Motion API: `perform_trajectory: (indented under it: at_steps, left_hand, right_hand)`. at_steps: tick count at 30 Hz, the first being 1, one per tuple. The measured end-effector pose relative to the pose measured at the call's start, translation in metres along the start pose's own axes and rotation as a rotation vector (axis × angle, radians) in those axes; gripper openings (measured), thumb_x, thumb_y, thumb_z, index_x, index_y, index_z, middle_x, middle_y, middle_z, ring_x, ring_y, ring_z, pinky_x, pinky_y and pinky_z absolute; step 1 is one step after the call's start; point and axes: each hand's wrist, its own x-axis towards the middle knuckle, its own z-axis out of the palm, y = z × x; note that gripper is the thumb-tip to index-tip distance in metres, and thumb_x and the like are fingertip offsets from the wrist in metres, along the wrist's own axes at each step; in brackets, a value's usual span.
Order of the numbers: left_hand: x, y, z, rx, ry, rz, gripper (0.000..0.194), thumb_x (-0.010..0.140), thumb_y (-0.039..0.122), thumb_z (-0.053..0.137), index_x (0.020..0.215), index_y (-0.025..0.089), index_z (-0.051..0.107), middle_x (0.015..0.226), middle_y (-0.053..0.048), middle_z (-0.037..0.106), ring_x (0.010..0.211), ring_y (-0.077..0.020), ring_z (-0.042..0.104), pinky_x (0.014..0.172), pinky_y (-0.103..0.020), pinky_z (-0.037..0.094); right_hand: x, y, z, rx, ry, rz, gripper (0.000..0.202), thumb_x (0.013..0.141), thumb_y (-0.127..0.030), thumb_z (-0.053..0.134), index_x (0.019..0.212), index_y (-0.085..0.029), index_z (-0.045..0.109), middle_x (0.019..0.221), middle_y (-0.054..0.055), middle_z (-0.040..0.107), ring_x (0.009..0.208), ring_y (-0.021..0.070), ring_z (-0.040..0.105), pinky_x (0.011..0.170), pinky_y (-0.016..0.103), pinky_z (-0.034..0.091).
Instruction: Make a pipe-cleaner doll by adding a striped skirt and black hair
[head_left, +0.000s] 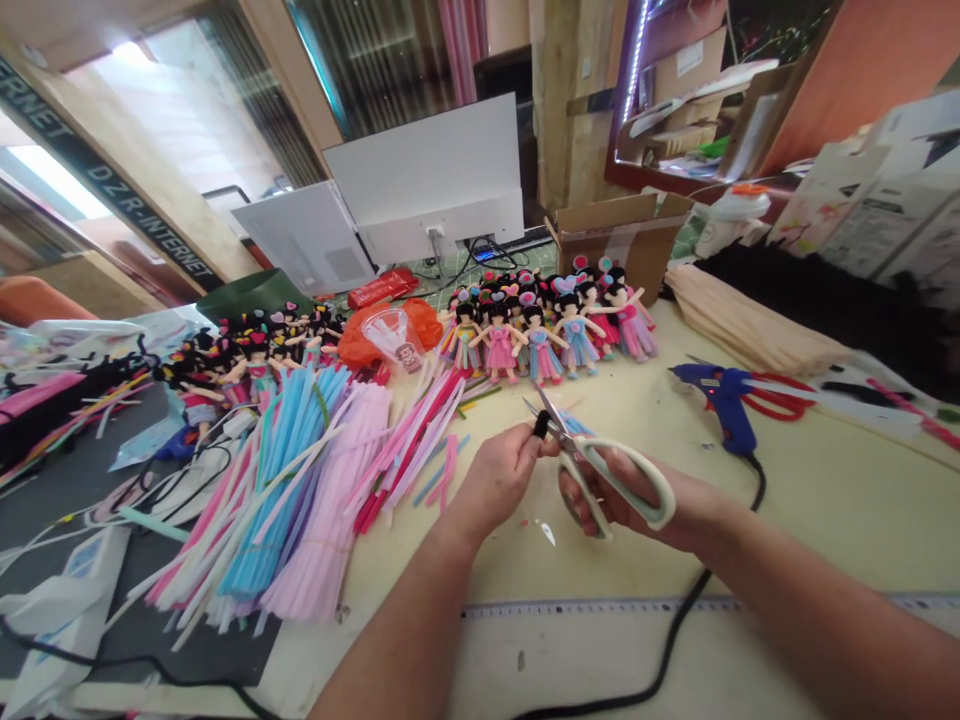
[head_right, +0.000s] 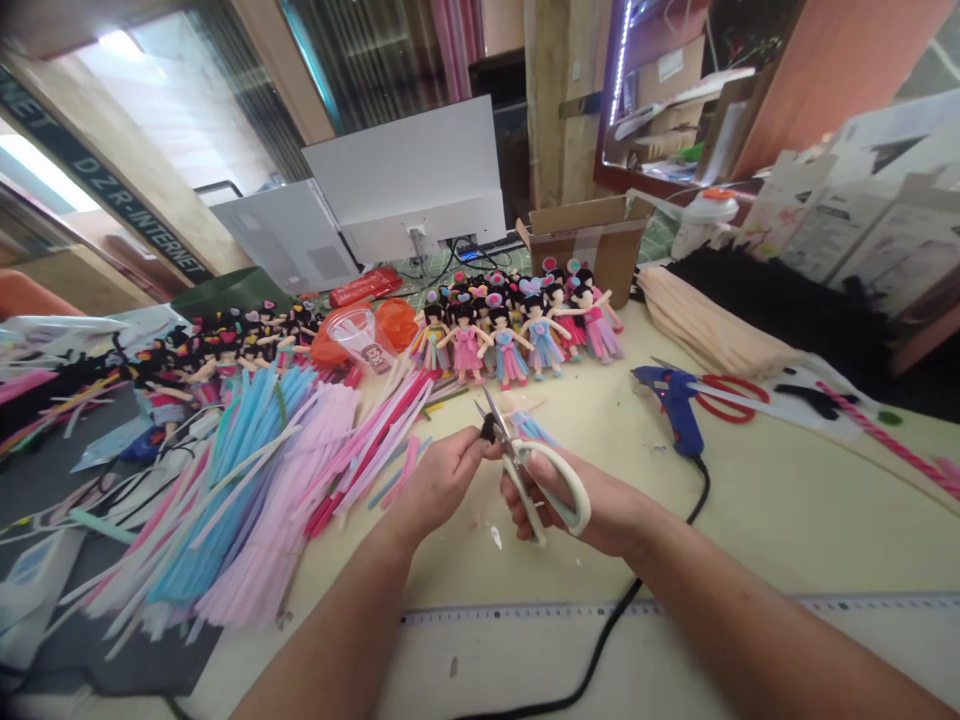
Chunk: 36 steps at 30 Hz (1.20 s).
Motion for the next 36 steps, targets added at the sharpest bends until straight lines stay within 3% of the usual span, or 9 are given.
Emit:
perform_trajectory:
  at_steps: [8, 16, 21, 25, 29, 36]
  left_hand:
    - [0.000, 0.001, 0.002, 0.137, -0.041, -0.035, 0.028, 0.092, 0.031, 0.037, 0.086, 0.020, 0.061, 0.090, -0.004, 0.070, 0.086, -0.0191, 0.062, 0.079, -0.028, 0.043]
    - [0.001, -0.003, 0.005, 0.171, -0.034, -0.041, 0.028, 0.092, 0.033, 0.036, 0.080, 0.021, 0.059, 0.086, -0.004, 0.069, 0.084, -0.0190, 0.062, 0.076, -0.028, 0.043]
    - [0.002, -0.012, 0.002, 0.056, -0.005, -0.095, 0.026, 0.092, 0.039, 0.039, 0.090, 0.021, 0.057, 0.080, -0.001, 0.065, 0.076, -0.0177, 0.061, 0.072, -0.028, 0.042]
    - [0.006, -0.018, -0.004, -0.091, 0.000, -0.026, 0.033, 0.091, 0.044, 0.041, 0.102, 0.019, 0.059, 0.096, -0.004, 0.066, 0.090, -0.0187, 0.059, 0.082, -0.029, 0.042]
    - [0.009, -0.019, -0.005, -0.212, -0.087, -0.050, 0.033, 0.089, 0.044, 0.045, 0.087, 0.017, 0.063, 0.086, -0.004, 0.065, 0.086, -0.0186, 0.058, 0.082, -0.028, 0.042]
    - [0.012, -0.016, -0.004, -0.117, -0.044, -0.081, 0.031, 0.082, 0.045, 0.052, 0.071, 0.018, 0.061, 0.070, 0.000, 0.061, 0.073, -0.0173, 0.056, 0.070, -0.024, 0.043]
  right_hand:
    - [0.002, -0.001, 0.002, 0.073, 0.017, 0.007, 0.066, 0.072, -0.065, 0.066, 0.117, -0.019, 0.053, 0.074, 0.000, 0.055, 0.061, 0.0114, 0.052, 0.054, 0.024, 0.046]
    - [0.006, 0.002, 0.002, 0.018, 0.098, 0.056, 0.057, 0.077, -0.056, 0.067, 0.116, -0.018, 0.051, 0.065, -0.004, 0.054, 0.051, 0.0101, 0.051, 0.046, 0.022, 0.044]
    - [0.006, -0.004, 0.008, -0.107, 0.149, 0.046, 0.056, 0.076, -0.056, 0.065, 0.115, -0.018, 0.050, 0.061, -0.005, 0.054, 0.044, 0.0096, 0.051, 0.040, 0.020, 0.036]
    - [0.004, -0.012, 0.015, -0.124, 0.130, 0.032, 0.056, 0.074, -0.053, 0.064, 0.113, -0.017, 0.048, 0.057, -0.006, 0.055, 0.042, 0.0099, 0.052, 0.039, 0.020, 0.035]
    - [0.006, -0.010, 0.017, -0.114, 0.128, 0.054, 0.049, 0.073, -0.045, 0.062, 0.110, -0.017, 0.048, 0.057, -0.006, 0.058, 0.043, 0.0100, 0.054, 0.040, 0.019, 0.034]
    - [0.013, -0.001, 0.008, -0.184, 0.055, -0.006, 0.034, 0.077, -0.034, 0.057, 0.105, -0.019, 0.047, 0.056, -0.005, 0.062, 0.042, 0.0099, 0.055, 0.045, 0.018, 0.035]
